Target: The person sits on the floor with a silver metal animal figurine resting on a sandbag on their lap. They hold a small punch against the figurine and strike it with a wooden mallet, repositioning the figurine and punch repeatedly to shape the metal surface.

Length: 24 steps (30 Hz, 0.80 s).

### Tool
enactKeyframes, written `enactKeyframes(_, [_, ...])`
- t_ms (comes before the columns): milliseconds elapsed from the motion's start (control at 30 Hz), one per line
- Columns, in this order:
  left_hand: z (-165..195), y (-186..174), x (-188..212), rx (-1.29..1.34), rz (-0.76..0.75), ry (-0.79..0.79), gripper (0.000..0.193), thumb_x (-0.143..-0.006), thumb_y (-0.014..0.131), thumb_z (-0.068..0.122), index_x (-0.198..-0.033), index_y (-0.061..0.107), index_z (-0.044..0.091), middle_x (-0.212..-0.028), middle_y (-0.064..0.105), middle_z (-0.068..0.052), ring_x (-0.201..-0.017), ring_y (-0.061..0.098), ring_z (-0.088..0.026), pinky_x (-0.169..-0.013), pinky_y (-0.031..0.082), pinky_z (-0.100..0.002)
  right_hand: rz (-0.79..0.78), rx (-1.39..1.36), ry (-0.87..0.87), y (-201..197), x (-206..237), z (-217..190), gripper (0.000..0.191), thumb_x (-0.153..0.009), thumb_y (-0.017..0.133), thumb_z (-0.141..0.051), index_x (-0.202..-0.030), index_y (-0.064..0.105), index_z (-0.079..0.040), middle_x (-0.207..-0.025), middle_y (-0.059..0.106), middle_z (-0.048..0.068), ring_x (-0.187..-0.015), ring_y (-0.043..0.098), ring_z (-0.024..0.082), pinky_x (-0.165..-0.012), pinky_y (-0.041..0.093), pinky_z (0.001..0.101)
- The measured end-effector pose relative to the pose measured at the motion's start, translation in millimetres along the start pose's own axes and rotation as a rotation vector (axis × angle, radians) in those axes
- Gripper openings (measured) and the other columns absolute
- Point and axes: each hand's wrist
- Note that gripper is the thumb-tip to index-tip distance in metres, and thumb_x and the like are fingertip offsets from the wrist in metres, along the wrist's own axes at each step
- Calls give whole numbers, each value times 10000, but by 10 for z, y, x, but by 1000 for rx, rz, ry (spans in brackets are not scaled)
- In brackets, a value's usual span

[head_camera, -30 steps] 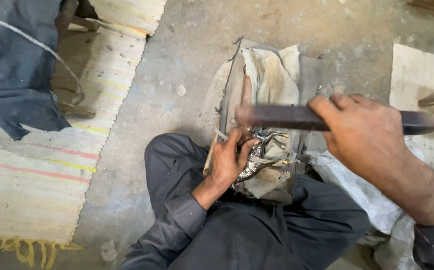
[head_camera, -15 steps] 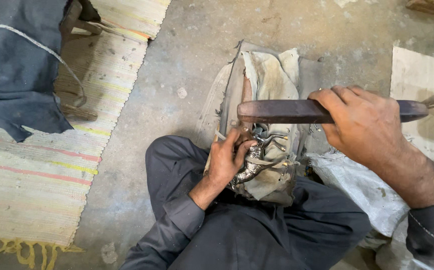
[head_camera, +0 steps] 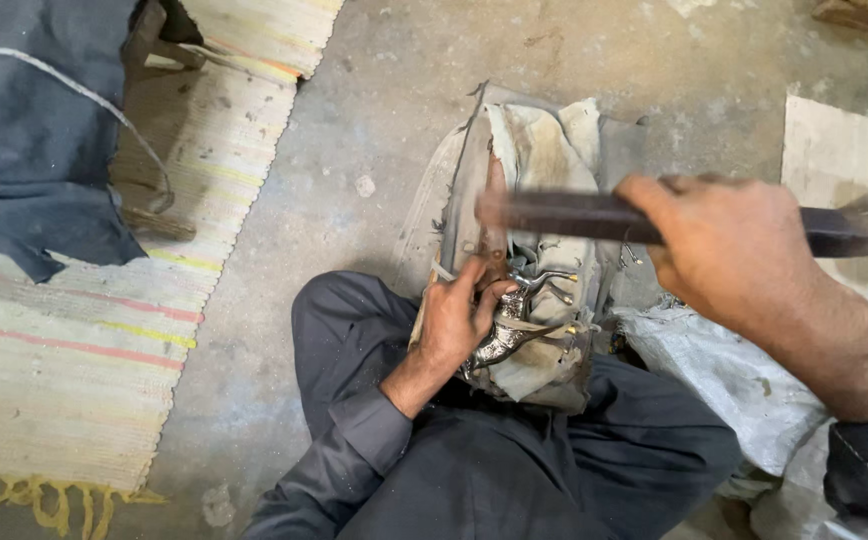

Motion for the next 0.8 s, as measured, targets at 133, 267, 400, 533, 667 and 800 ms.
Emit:
enactKeyframes(133, [13, 1, -22, -3, -12, -9, 268, -911, 785, 103, -1085, 592, 37, -808, 723, -174, -667, 738, -350, -536, 526, -409, -1, -31, 13, 79, -29, 4, 355, -855, 682, -109, -1207, 666, -149, -913, 745, 76, -728, 730, 218, -566, 580, 362])
enactKeyframes(267, [42, -18, -24, 5, -5, 4, 258, -922, 762, 85, -1116, 599, 39, -848, 736, -175, -718, 731, -371, -562, 531, -411, -160, 127, 25, 154, -18, -4, 361, -876, 669, -103, -1219, 659, -212, -903, 749, 46, -750, 734, 193, -528, 587, 343])
enactKeyframes(400, [36, -8, -41, 15, 4, 20, 307, -903, 767, 80, -1167, 616, 34, -847, 731, -181, -712, 726, -372, -574, 529, -420, -12, -28, 27, 156, 19, -2, 320, -840, 677, -101, -1153, 668, -170, -864, 730, 53, -766, 729, 231, -598, 584, 374])
enactKeyframes(533, [-5, 10, -47, 7, -15, 4, 276, -917, 767, 85, -1137, 608, 38, -864, 740, -164, -744, 736, -367, -597, 532, -421, -31, -6, 31, 131, -4, -35, 316, -853, 681, -77, -1153, 661, -174, -850, 719, 52, -768, 732, 232, -585, 581, 376])
enactKeyframes(667, [-20, 19, -42, 35, -19, -2, 272, -943, 749, 96, -1172, 606, 58, -883, 756, -140, -772, 750, -351, -618, 546, -410, -77, -143, 102, 84, 4, -40, 400, -757, 742, -147, -1146, 650, -155, -845, 715, 68, -757, 726, 283, -609, 572, 426])
enactKeyframes(800, [-8, 7, -49, 31, 19, 29, 362, -908, 773, 96, -1214, 588, 35, -854, 724, -167, -740, 736, -370, -590, 542, -417, 66, -80, 60, 110, 19, -69, 361, -799, 709, -94, -1151, 669, -165, -869, 717, 58, -802, 728, 268, -623, 571, 403])
Point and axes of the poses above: each hand's wrist, its own x-axis away from the middle knuckle, its own y-axis out of the palm, z = x × y
